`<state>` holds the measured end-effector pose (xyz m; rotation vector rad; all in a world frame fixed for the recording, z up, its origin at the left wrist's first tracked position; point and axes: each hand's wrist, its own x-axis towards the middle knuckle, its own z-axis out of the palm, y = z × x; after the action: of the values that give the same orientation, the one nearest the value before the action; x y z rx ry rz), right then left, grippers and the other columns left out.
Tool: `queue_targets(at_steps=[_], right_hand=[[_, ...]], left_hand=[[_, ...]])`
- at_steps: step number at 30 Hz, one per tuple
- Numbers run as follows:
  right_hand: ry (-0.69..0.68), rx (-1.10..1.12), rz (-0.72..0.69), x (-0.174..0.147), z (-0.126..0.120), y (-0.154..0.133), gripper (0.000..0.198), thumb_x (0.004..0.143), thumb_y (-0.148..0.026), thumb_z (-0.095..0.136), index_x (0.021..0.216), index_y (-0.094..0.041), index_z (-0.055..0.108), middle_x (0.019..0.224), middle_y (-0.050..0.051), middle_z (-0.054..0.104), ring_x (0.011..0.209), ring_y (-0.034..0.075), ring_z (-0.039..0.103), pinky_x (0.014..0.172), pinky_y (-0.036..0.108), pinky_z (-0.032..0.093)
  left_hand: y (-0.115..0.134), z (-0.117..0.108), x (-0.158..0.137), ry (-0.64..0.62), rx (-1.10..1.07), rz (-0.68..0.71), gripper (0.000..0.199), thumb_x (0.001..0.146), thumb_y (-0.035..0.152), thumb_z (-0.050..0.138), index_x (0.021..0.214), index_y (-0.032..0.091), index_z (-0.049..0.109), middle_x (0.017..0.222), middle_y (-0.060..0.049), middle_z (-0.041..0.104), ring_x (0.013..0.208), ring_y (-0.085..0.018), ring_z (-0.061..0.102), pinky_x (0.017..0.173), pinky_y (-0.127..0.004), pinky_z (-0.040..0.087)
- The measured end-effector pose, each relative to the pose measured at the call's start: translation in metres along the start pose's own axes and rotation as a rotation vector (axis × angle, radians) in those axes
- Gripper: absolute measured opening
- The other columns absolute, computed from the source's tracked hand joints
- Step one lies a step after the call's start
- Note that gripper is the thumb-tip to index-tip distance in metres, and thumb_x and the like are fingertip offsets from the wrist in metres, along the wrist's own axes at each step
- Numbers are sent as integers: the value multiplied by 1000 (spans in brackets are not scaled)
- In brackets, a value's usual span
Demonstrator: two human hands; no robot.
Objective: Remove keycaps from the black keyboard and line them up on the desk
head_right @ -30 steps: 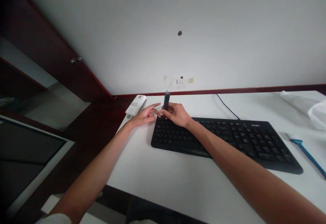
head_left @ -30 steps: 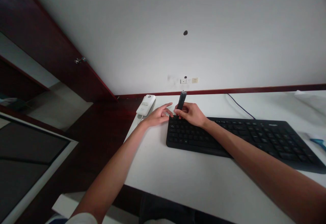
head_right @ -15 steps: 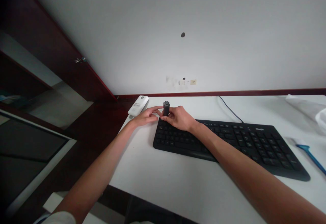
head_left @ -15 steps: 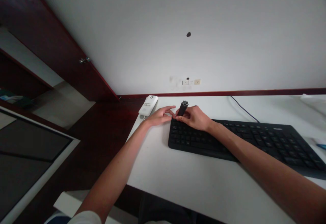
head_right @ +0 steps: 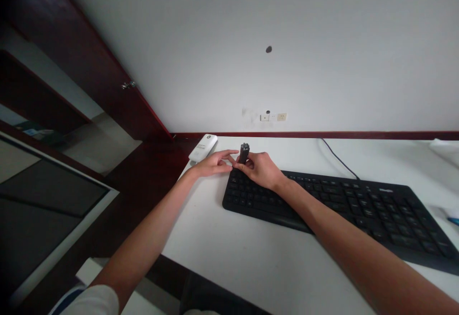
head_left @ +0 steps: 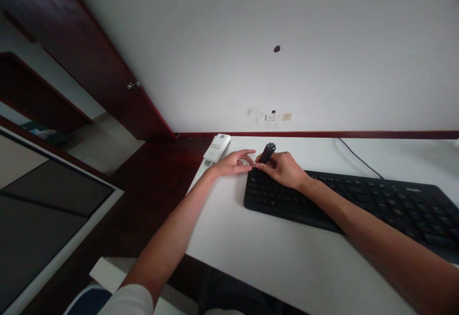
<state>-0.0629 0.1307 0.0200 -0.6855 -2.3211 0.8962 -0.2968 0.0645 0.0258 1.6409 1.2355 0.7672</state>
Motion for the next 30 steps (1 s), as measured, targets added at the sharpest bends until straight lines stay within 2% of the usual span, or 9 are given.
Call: queue_targets(at_steps=[3,10,13,16,18,21,25,30], right_hand=[[1,42,25,1,1,3,36,93,-51,64,104,-19,77,78,5,76,66,21,67,63,31,49],[-25,212,96,3,3,4,21,91,-40,67,96,-21,74,78,4,78,69,23,73,67,33,56],[-7,147,106,2,4,-2,24,91,-41,65,96,-20,75,75,4,76,65,22,70,62,33,53],[15,40,106,1,4,-8,28,91,-44,65,94,-18,76,71,5,75,61,21,67,58,32,49],[21,19,113,1,4,-13,27,91,-42,64,89,-18,75,70,5,74,61,21,68,59,32,49],[47,32,124,0,4,-19,21,90,-37,64,85,-19,74,70,5,75,62,21,68,60,31,50],[69,0,78,0,1,-24,23,90,-40,65,84,-19,74,68,3,72,60,19,65,58,29,49],[-1,111,105,4,-3,-16,28,92,-45,64,84,-21,74,74,3,76,68,20,71,64,29,55]], left_hand=[[1,-1,-1,-16,-5,18,65,90,23,71,150,18,49,117,-12,70,104,-20,66,88,-31,47],[0,-2,-1,-28,-14,38,65,90,29,72,150,15,49,113,-13,71,101,-19,66,84,-29,46],[-1,-1,0,0,7,49,63,90,32,72,147,13,53,107,-12,72,89,-16,66,75,-26,45],[-2,2,2,39,78,69,55,90,32,71,140,12,59,101,-10,72,70,-11,58,63,-23,41],[-3,4,3,63,131,86,50,90,31,70,136,13,63,97,-7,71,65,-10,53,60,-22,39],[-4,6,4,79,186,90,44,90,31,70,131,16,67,94,-5,71,68,-11,53,61,-23,41],[-2,8,2,88,262,82,37,89,28,71,124,17,71,93,-4,72,69,-11,55,64,-23,43],[4,12,-1,152,372,76,29,87,28,72,114,17,75,86,-3,69,71,-12,56,64,-24,43]])
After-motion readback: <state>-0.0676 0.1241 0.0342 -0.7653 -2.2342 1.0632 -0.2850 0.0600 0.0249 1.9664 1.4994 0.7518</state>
